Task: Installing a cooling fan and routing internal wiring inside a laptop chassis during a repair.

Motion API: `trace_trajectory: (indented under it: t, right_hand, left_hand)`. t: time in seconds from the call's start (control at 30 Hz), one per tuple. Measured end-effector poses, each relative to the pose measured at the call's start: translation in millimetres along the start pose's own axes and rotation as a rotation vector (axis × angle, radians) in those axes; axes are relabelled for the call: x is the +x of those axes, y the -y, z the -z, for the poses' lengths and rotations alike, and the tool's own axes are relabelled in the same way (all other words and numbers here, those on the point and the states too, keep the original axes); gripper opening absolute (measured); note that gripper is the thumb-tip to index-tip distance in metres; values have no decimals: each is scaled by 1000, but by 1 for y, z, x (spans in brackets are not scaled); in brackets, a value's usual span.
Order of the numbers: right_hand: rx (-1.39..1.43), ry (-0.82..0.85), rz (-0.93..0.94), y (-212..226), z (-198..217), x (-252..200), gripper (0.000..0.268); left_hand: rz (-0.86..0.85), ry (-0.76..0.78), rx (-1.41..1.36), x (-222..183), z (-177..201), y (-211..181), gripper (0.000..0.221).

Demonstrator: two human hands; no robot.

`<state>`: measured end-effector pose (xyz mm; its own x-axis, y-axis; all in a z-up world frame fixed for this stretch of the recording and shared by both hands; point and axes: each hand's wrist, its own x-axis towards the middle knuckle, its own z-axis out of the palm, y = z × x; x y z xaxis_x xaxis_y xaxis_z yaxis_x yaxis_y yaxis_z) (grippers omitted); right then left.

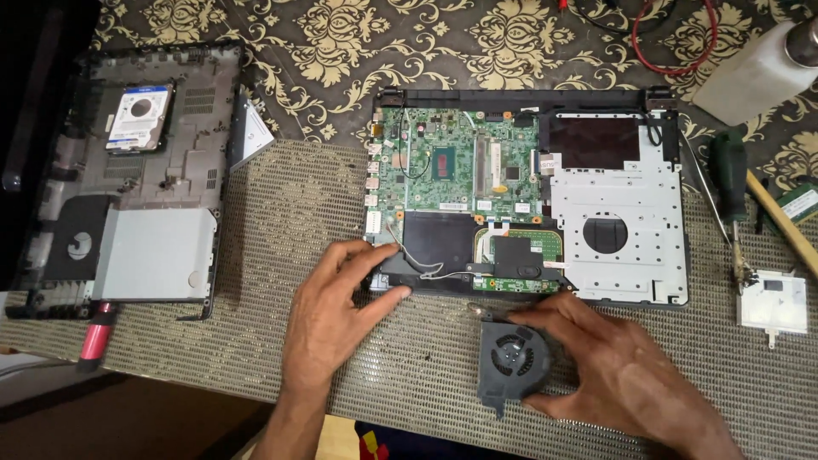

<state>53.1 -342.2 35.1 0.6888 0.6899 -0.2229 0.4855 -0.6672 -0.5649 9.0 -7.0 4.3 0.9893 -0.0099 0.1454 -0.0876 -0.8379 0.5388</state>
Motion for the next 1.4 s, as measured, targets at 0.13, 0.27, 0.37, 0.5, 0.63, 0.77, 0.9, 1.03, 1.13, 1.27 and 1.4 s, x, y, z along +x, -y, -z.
trace_trajectory:
  t: [0.13,0.27,0.37,0.5,0.63,0.77,0.9,1.03,1.13,1.27,1.4]
  right_hand:
    - [-55,41,3,1,0,0,101]
    - [-24,-32,-12,9,6,2,80]
    - [-102,-142,77,23,19,14,46]
    - [-337,-224,302,33,21,37,51]
    - [-455,-227,360,36,18,49,39]
    - [-417,-227,318,31,9,55,40]
    - [-342,-243,334,32,8,56,38]
    - [-289,-247,324,30,11,52,34]
    - [-209,-236,326,27,11,51,36]
    - [-269,-282,376,33,11,55,37]
    - [-601,-272,354,30,-1,63,42]
  left_hand:
    - [0,7,23,-1,-1,0,61]
    - [17,-12,-9,-4,-3,4,72]
    - [18,-7,-25,-4,-2,4,64]
    - [-40,-43,-29,-4,-2,5,56]
    - [-3,-11,-58,-3,-3,3,56]
    - [25,10,-99,-2,1,1,52]
    - [45,11,-73,-5,-3,5,54]
    - [96,29,-76,-6,-2,4,56]
    - [160,87,-72,-6,1,5,79]
    - [40,-14,-149,-6,6,6,67]
    - [17,29,-122,-6,7,3,62]
